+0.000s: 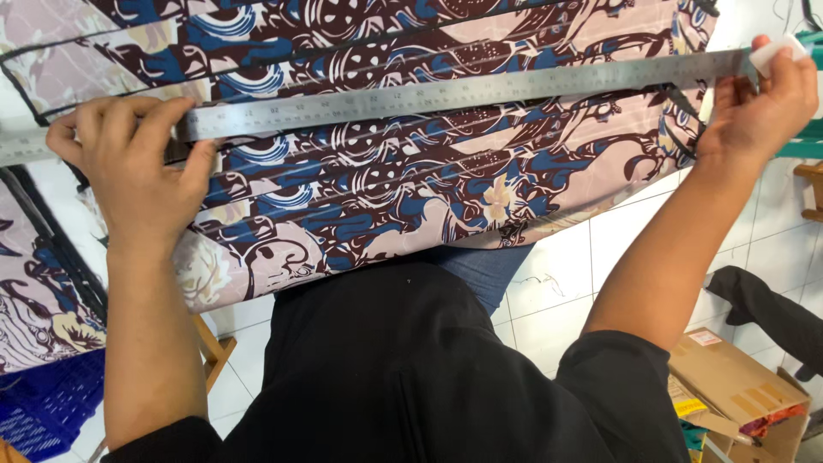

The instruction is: The person measures and marks a patterned fabric using a metal ruler and white chalk. They repeatedly align the ruler, draw straight lines, and adjust the fabric layers on a table in a tiled room.

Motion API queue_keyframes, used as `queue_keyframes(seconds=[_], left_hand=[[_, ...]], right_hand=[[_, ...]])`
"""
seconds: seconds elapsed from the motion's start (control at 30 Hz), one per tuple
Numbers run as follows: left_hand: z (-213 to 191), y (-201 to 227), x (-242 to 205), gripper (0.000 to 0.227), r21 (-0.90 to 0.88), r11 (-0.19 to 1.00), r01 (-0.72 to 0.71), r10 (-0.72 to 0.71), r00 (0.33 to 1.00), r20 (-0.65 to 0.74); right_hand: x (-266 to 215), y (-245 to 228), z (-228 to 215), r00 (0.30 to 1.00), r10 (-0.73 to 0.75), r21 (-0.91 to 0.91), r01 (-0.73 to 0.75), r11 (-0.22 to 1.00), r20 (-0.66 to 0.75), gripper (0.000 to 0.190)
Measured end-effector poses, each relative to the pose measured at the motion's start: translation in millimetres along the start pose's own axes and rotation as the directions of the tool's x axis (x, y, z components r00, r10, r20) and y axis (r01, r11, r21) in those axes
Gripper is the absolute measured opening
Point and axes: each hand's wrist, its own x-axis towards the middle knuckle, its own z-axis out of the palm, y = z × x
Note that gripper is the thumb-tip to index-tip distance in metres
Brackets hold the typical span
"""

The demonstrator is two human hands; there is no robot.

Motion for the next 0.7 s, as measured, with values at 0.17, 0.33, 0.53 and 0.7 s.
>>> queue_keyframes(seconds=[0.17,0.33,0.53,0.7], left_hand=[[12,-1,5,0.034,-0.076,0.993,0.087,-0.088,0.996,-0.012],[4,10,2,0.039,-0.101,0.990,0.103,-0.111,0.991,-0.071],[-2,33,-30,0.036,-0.018,0.976,0.217,-0.218,0.975,-0.042],[8,43,-42,0.035,0.077,0.977,0.199,-0.197,0.980,-0.026]], right_hand=[[27,11,18,0.954,-0.255,-0.288,0.292,0.912,0.159,0.016],[5,13,63,0.721,-0.603,-0.538,0.676,0.503,0.343,0.022],[-133,-12,154,0.973,-0.128,-0.813,0.229,0.535,0.190,0.024],[-150,-17,185,0.789,-0.346,-0.682,0.614,0.397,0.508,0.021]])
